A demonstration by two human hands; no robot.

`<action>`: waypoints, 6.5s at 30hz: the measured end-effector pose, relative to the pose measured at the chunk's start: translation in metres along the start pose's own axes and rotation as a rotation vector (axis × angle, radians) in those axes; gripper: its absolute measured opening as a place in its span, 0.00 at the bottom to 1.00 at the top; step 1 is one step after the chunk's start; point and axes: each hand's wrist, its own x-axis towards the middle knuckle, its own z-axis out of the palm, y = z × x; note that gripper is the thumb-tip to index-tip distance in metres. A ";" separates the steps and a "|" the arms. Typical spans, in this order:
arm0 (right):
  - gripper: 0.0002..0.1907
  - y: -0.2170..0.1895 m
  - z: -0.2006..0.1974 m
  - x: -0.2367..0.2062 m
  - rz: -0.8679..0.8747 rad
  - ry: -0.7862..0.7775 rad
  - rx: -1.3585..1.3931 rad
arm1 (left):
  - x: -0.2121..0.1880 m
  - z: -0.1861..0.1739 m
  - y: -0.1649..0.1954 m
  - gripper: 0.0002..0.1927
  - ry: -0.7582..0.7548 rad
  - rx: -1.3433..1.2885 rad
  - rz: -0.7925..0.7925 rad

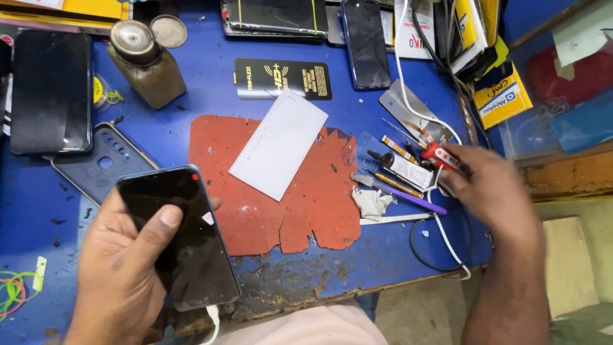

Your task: The person cleans the back cover of a smartphone, then uses a soldering iron and tweezers to work on the internal components. They apply adhesive, reattach the back cover, and secure it with rubber bands while the phone is connected to a charger.

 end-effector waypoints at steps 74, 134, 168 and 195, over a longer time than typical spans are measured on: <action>0.15 -0.199 0.060 -0.016 0.031 -0.149 1.411 | -0.054 -0.001 -0.024 0.11 -0.102 0.684 0.294; 0.13 -0.203 0.042 -0.015 -0.272 -0.416 1.193 | -0.023 0.016 0.009 0.15 -0.567 0.848 0.145; 0.16 -0.156 0.016 0.035 -0.684 -0.256 0.659 | -0.014 0.021 -0.013 0.13 -0.516 0.660 -0.127; 0.17 0.040 0.008 0.257 -0.277 0.494 -0.215 | 0.008 -0.019 -0.041 0.19 -0.271 0.235 -0.386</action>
